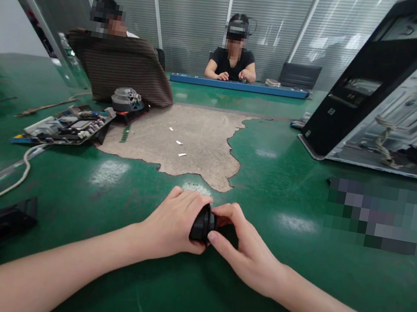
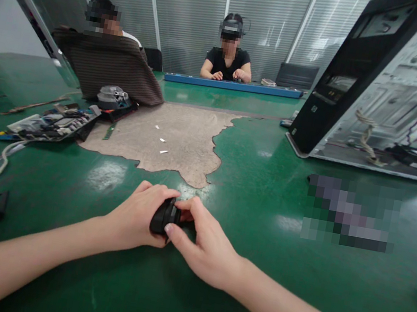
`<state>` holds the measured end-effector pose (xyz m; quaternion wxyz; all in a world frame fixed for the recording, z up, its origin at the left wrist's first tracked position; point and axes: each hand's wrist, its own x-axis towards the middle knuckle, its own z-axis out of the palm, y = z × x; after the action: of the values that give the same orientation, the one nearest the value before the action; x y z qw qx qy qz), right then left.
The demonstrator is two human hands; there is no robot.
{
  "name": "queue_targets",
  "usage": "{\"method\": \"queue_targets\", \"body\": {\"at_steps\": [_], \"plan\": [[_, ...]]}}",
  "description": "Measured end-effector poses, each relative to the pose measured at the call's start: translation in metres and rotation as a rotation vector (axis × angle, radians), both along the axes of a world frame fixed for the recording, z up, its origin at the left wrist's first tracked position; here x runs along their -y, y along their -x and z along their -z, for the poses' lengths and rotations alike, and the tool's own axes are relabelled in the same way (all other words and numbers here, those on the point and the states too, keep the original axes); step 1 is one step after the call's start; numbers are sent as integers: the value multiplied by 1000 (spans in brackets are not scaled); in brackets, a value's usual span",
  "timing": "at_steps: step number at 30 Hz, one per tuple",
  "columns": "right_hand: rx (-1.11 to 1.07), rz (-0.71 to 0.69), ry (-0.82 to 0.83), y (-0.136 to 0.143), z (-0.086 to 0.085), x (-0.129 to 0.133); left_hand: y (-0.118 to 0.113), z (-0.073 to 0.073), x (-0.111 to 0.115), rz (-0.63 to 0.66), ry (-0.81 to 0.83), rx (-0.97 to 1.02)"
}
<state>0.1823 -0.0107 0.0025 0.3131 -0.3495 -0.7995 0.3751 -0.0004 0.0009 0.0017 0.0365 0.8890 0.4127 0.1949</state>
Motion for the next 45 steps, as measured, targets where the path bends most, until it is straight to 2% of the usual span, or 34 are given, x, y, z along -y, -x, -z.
{"method": "queue_targets", "body": {"at_steps": [11,18,26,32,37,45], "plan": [[15,-5,21,2,-1,0,-1,-1,0,-1,2,5],[-18,-9,-66,-2,4,-1,0,-1,0,-10,25,-4],[-52,24,53,3,2,-2,-1,0,0,-7,13,2],[-41,-16,21,0,0,0,-1,0,-1,-10,28,-2],[-79,2,-11,-2,1,-2,-1,0,-1,-12,29,-2],[-91,5,66,3,3,-3,-1,0,0,-11,27,0]]}}
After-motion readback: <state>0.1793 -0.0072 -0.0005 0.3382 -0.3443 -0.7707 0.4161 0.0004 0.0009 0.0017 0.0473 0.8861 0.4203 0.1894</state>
